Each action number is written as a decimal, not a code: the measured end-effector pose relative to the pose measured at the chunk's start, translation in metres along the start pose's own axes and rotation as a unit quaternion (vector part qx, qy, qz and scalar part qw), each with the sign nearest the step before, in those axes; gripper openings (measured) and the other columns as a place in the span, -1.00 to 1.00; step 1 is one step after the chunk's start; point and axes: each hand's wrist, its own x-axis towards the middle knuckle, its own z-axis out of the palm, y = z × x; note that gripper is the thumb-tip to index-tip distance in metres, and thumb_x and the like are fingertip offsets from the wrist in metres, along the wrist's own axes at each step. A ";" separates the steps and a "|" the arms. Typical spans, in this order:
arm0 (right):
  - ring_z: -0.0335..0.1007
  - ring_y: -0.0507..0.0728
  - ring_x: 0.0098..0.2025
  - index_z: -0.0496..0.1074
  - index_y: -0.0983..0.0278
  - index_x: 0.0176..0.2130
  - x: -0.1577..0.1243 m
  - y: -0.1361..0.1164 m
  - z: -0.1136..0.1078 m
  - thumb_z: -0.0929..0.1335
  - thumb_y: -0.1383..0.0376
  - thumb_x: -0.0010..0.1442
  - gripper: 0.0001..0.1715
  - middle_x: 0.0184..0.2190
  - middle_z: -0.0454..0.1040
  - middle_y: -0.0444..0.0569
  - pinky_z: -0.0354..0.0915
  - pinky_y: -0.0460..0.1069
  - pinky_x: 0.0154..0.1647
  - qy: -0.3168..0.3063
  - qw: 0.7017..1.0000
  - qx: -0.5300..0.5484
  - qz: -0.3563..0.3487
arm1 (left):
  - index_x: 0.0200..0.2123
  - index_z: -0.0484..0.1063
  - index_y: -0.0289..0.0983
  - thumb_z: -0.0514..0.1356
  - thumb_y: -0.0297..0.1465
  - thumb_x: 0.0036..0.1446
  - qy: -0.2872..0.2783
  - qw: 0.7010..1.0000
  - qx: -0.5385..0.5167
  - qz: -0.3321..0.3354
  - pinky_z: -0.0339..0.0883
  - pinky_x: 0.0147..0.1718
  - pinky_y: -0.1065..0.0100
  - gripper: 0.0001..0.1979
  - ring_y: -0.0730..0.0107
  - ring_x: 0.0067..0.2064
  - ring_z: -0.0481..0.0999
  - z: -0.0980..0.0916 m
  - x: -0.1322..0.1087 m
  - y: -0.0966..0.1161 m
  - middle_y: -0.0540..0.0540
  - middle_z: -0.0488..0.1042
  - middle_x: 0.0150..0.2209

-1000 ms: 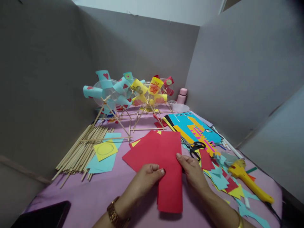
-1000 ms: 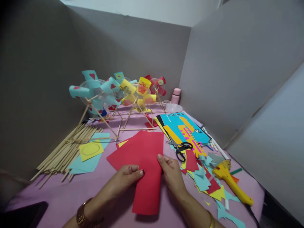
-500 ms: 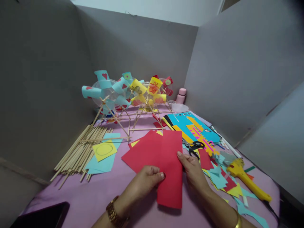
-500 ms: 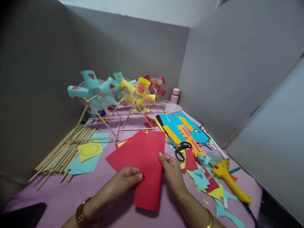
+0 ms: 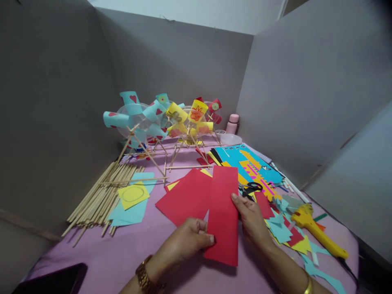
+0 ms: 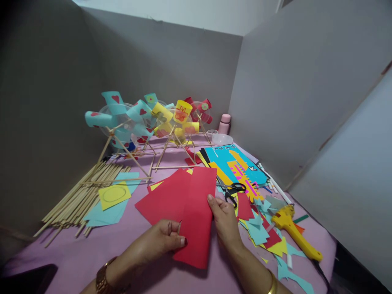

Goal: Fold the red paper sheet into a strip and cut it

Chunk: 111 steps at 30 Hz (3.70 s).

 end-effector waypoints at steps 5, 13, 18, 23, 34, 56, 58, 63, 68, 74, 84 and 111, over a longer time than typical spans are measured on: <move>0.51 0.19 -0.42 0.54 0.31 -0.25 -0.001 -0.002 0.002 0.35 0.06 0.13 -0.62 -0.39 0.62 0.02 0.36 0.01 -0.46 -0.008 1.000 0.008 0.001 | -0.65 0.27 -0.24 0.13 -0.40 -0.07 -0.001 1.000 0.010 -0.004 -0.17 -0.59 0.34 -0.83 0.55 -0.62 0.02 0.002 -0.004 0.010 0.13 0.17 -0.70; 0.51 0.18 -0.42 0.54 0.32 -0.29 0.001 0.001 0.001 0.34 0.08 0.15 -0.64 -0.41 0.62 0.01 0.36 0.01 -0.44 -0.008 1.000 0.004 -0.005 | -0.65 0.26 -0.24 0.14 -0.35 -0.09 -0.009 0.999 -0.033 0.008 -0.17 -0.59 0.37 -0.83 0.55 -0.62 0.01 0.006 -0.006 0.019 0.14 0.13 -0.69; 0.51 0.19 -0.42 0.55 0.30 -0.29 0.003 0.000 0.001 0.35 0.06 0.13 -0.63 -0.44 0.62 0.00 0.38 0.03 -0.41 0.000 1.000 0.017 -0.011 | -0.55 0.35 -0.29 0.15 -0.17 -0.04 0.013 0.996 -0.087 0.033 0.03 -0.50 0.39 -0.71 0.49 -0.55 0.18 0.010 0.003 0.007 0.05 0.26 -0.60; 0.51 0.20 -0.40 0.55 0.29 -0.30 0.005 -0.001 0.005 0.35 0.04 0.12 -0.62 -0.44 0.62 -0.01 0.38 0.03 -0.39 0.010 0.999 0.028 -0.023 | -0.37 0.37 -0.26 0.08 -0.19 0.11 0.109 0.987 -0.096 0.071 0.22 -0.31 0.37 -0.75 0.38 -0.37 0.37 0.024 0.005 0.003 -0.01 0.42 -0.44; 0.47 0.16 -0.43 0.55 0.32 -0.32 -0.003 0.003 0.022 0.34 0.03 0.13 -0.58 -0.46 0.60 -0.02 0.34 0.00 -0.41 -0.010 0.999 0.013 -0.032 | -0.53 0.22 -0.22 0.03 -0.03 0.11 0.275 0.954 0.055 0.103 0.12 -0.45 0.37 -0.61 0.37 -0.45 0.26 0.022 0.014 -0.003 0.05 0.26 -0.53; 0.17 0.04 -0.59 0.41 0.31 -0.56 -0.003 0.003 0.021 0.32 -0.09 0.06 -0.47 -0.67 0.37 -0.14 0.11 -0.07 -0.57 0.011 0.996 -0.065 -0.053 | -0.51 0.24 -0.22 -0.04 -0.10 0.18 0.281 0.942 0.133 0.125 0.15 -0.44 0.37 -0.63 0.36 -0.45 0.29 0.020 0.013 0.007 0.01 0.34 -0.52; 0.12 0.01 -0.59 0.36 0.30 -0.57 -0.004 0.005 0.022 0.31 -0.06 0.09 -0.49 -0.67 0.31 -0.17 0.07 -0.08 -0.57 0.015 0.996 -0.072 -0.057 | -0.50 0.26 -0.22 -0.03 -0.11 0.18 0.282 0.941 0.138 0.126 0.14 -0.44 0.37 -0.64 0.37 -0.46 0.29 0.019 0.013 0.007 0.02 0.34 -0.53; 0.01 -0.02 -0.59 0.23 0.28 -0.62 -0.007 0.008 0.023 0.32 -0.04 0.10 -0.48 -0.69 0.16 -0.23 0.01 -0.09 -0.58 0.028 0.993 -0.099 -0.062 | -0.49 0.29 -0.24 0.00 -0.08 0.15 0.272 0.945 0.129 0.125 0.18 -0.46 0.38 -0.63 0.34 -0.44 0.35 0.015 0.012 0.010 -0.01 0.39 -0.51; -0.05 -0.03 -0.58 0.26 0.30 -0.60 -0.009 0.009 0.027 0.31 -0.05 0.10 -0.48 -0.67 0.10 -0.23 -0.04 -0.10 -0.59 0.026 0.990 -0.123 -0.071 | -0.44 0.32 -0.25 -0.02 -0.07 0.16 0.273 0.946 0.112 0.132 0.26 -0.38 0.37 -0.63 0.28 -0.35 0.43 0.014 0.011 0.012 -0.05 0.47 -0.45; -0.08 -0.04 -0.57 0.20 0.29 -0.60 -0.007 0.011 0.028 0.30 -0.04 0.11 -0.48 -0.65 0.04 -0.24 -0.07 -0.10 -0.60 0.024 0.990 -0.115 -0.076 | -0.47 0.33 -0.23 -0.01 -0.09 0.16 0.293 0.937 0.125 0.146 0.22 -0.40 0.37 -0.64 0.30 -0.40 0.40 0.016 0.011 0.011 -0.01 0.44 -0.50; -0.01 -0.03 -0.57 0.21 0.28 -0.57 -0.012 0.010 0.033 0.29 -0.03 0.13 -0.51 -0.65 0.11 -0.24 0.01 -0.12 -0.58 -0.020 0.996 -0.062 -0.052 | -0.52 0.31 -0.21 0.03 -0.12 0.14 0.339 0.922 0.115 0.148 0.19 -0.45 0.39 -0.67 0.35 -0.48 0.36 0.018 0.009 0.005 0.03 0.39 -0.57; 0.42 0.16 -0.46 0.51 0.33 -0.36 -0.001 -0.010 0.010 0.32 -0.07 0.07 -0.48 -0.48 0.55 0.02 0.33 -0.01 -0.46 0.077 0.991 -0.087 -0.066 | -0.59 0.38 -0.31 0.20 -0.31 0.02 0.110 0.990 -0.034 0.083 0.03 -0.61 0.48 -0.77 0.57 -0.63 0.17 0.022 0.006 0.006 0.11 0.25 -0.68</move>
